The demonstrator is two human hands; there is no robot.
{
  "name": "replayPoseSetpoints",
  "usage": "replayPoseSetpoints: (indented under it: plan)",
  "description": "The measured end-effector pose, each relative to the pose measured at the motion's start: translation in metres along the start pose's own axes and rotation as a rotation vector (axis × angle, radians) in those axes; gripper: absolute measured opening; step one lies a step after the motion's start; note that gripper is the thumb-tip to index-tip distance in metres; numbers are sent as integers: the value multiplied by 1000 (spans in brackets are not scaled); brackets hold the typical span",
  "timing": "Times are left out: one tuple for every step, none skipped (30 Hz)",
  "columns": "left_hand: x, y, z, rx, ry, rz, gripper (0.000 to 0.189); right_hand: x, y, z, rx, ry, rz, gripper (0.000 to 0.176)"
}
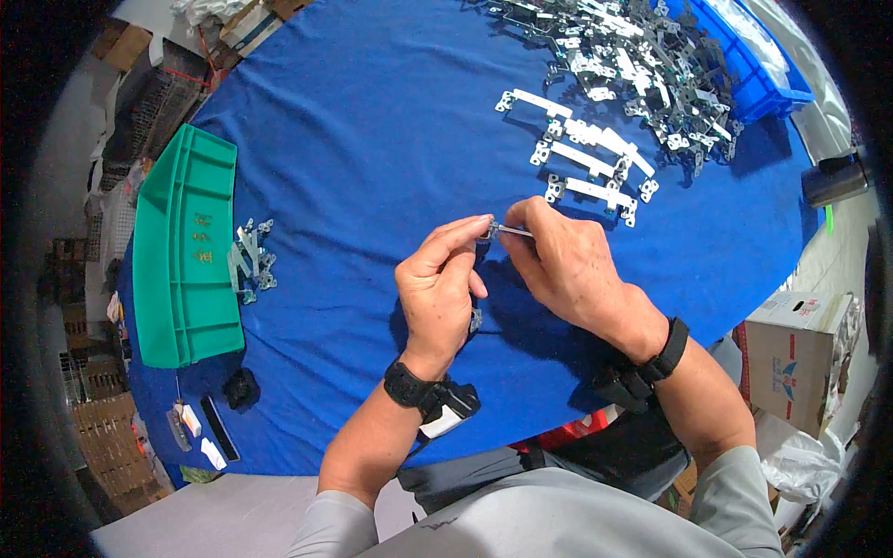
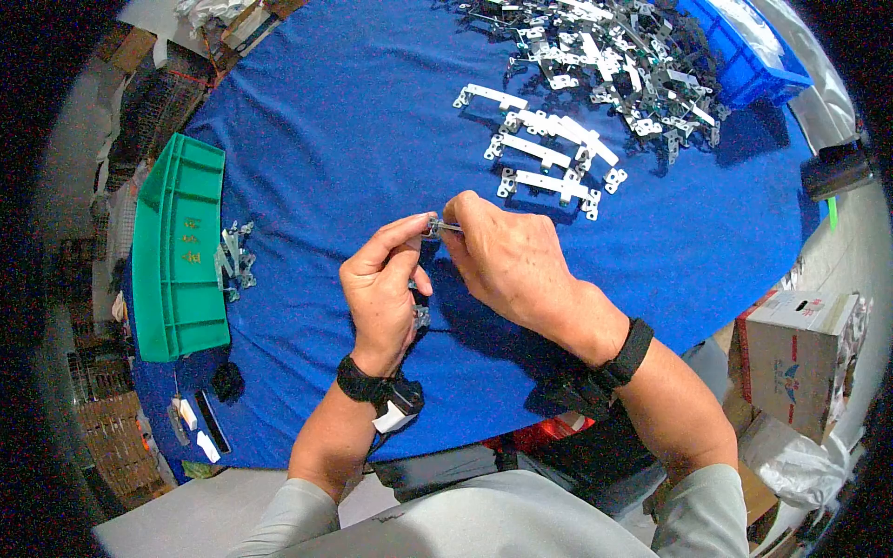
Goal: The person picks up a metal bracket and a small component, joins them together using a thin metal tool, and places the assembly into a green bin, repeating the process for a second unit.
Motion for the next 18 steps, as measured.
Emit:
replayPoseSetpoints:
  plan:
    - [0,0,0,1,-1,0,24,0,0,1,-1,0,0,19]
    - [-1,1,1,7,-16,-19,26,-2,2,2,12,48,-35,19]
    - [-2,1,0,13,-31,-39,27,-5,3,2,25,97,-70,18]
    - [-2,1,0,14,-31,-39,27,-5,3,2,24,97,-70,18]
    - [-2,1,0,5,-36,-41,27,-4,2,2,17,90,-73,17]
    - [-2,1,0,-4,-40,-43,27,-4,2,2,10,83,-75,17]
    - [-2,1,0,-4,-40,-43,27,-4,1,1,11,83,-75,17]
    - [-2,1,0,-1,-38,-38,27,-1,0,-1,10,42,-44,18]
    - [-1,1,-1,2,-36,-34,27,2,0,-2,10,1,-13,19]
    - [-1,1,-1,3,-36,-34,27,1,0,-2,10,1,-13,19]
    - [-2,1,-1,3,-35,-41,27,-1,1,-1,14,45,-32,20]
    - [-3,1,0,3,-34,-48,27,-4,2,0,18,89,-51,21]
    - [-2,2,0,3,-34,-47,27,-4,2,1,18,89,-52,21]
    - [-3,2,0,-2,-50,-47,27,-6,4,3,13,111,-75,21]
    - [-3,2,0,-7,-65,-46,27,-8,5,4,7,133,-100,20]
    - [-3,2,1,-7,-65,-45,27,-8,5,4,7,133,-100,20]
    - [-3,1,1,-9,-67,-49,27,-7,5,4,8,129,-93,20]
    - [-4,1,2,-12,-70,-52,26,-7,4,3,10,126,-85,21]
Point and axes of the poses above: each hand's wrist, its own y-axis away from the middle knuckle, its own x-axis out of the back of the hand, z = x × y, the point moved 9 cm from there along -y, towards the middle knuckle, and after that the axes turned 8 degrees about z, right-handed, at the moved point
